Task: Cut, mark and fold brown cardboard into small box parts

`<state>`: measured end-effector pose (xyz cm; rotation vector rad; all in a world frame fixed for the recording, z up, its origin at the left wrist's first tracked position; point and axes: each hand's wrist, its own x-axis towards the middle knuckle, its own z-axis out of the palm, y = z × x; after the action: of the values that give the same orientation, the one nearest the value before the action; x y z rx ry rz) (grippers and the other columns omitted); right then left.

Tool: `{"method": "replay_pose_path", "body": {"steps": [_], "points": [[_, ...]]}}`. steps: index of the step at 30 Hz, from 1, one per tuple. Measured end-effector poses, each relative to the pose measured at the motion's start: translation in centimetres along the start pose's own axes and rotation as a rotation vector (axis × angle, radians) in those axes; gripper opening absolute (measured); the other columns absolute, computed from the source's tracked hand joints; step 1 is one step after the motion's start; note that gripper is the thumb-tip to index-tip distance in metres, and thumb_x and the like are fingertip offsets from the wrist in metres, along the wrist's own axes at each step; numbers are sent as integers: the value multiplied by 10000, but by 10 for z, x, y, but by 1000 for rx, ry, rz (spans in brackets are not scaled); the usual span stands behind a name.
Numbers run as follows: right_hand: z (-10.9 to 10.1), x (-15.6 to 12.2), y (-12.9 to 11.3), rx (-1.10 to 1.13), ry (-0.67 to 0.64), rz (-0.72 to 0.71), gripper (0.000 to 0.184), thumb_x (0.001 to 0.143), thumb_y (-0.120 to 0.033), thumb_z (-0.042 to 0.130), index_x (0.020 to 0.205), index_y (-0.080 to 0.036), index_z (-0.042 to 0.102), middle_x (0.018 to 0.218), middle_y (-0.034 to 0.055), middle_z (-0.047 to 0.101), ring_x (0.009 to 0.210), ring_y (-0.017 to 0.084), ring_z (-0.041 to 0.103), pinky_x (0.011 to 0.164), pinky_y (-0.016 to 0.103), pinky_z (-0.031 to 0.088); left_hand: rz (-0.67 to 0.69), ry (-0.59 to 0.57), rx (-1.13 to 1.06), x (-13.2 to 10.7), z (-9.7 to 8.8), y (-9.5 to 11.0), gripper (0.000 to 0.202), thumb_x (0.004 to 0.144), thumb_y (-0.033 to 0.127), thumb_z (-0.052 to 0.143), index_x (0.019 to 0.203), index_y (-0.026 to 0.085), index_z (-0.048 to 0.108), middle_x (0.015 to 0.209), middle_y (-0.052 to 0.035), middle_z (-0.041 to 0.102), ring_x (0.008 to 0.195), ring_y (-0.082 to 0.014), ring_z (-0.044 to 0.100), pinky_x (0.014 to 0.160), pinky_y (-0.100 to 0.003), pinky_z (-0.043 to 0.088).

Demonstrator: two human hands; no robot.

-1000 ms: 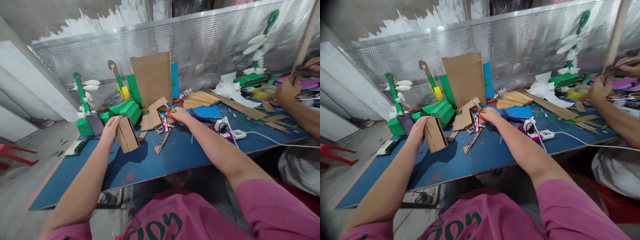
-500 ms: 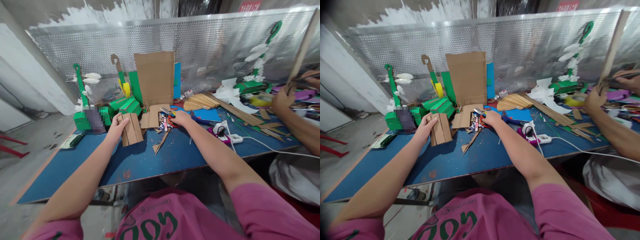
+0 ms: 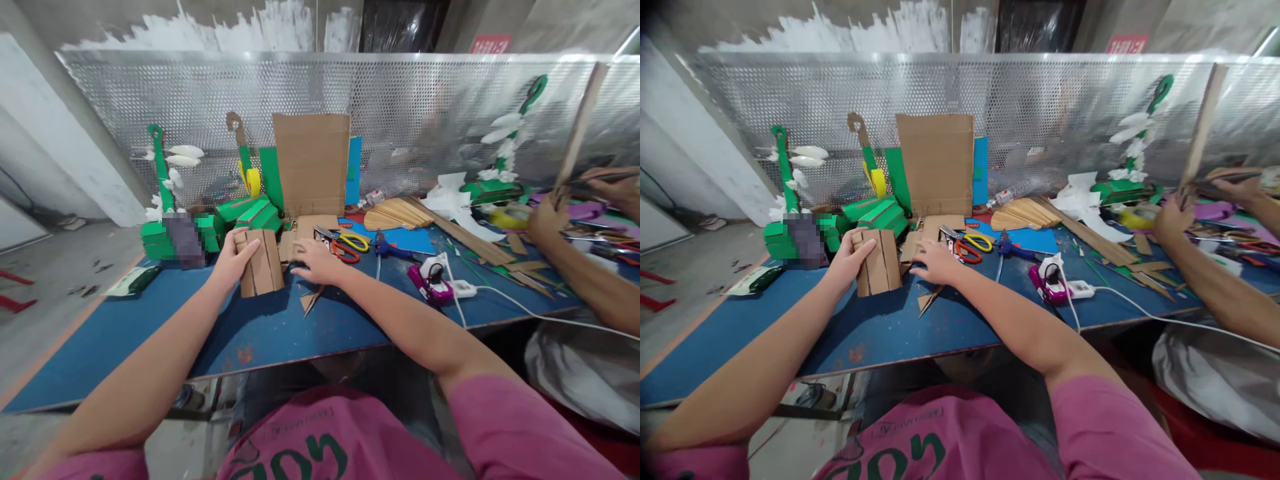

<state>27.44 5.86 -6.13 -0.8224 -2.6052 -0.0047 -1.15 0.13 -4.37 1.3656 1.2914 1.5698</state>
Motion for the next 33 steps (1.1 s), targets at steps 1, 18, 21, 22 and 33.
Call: {"method": "replay_pose_path", "body": {"steps": [1,18,21,22,33], "points": [[6,0,-5,-25,-37,-8,416,1068,-522,665,1363,-257,792,1718,165,506,1608,403,417,1279,628,343,-2,2,-4,0,0,0,694,838,565,910,1407,323,596,1301,-58,739,1088,-251,757,884,-378,648],[3,-3,-23,-133,90,-88,574,1001,-318,666,1524,-81,642,1659,219,578,1520,397,510,1281,596,372,27,0,8,-1,-2,1,652,845,566,892,1370,305,605,1272,-51,738,1087,-241,752,913,-368,636],[-6,-3,-17,-15,223,-42,612,1007,-367,680,1571,-139,623,1678,195,564,1518,397,524,1272,623,409,-8,18,-26,0,-2,0,663,838,570,901,1371,306,609,1253,-49,746,1065,-239,754,881,-359,637],[-8,-3,-14,26,273,-32,626,1011,-374,676,1595,-157,608,1679,189,562,1513,394,538,1269,624,426,-18,28,-28,0,-2,0,655,837,572,903,1361,304,615,1247,-48,747,1060,-238,752,873,-355,635],[-35,-12,-18,88,605,-224,867,1031,-252,585,1819,-310,227,1822,99,372,1640,346,447,1338,591,419,-60,34,-40,2,-2,-1,578,854,587,875,1285,295,624,1210,-39,743,1044,-246,745,887,-371,624]]}}
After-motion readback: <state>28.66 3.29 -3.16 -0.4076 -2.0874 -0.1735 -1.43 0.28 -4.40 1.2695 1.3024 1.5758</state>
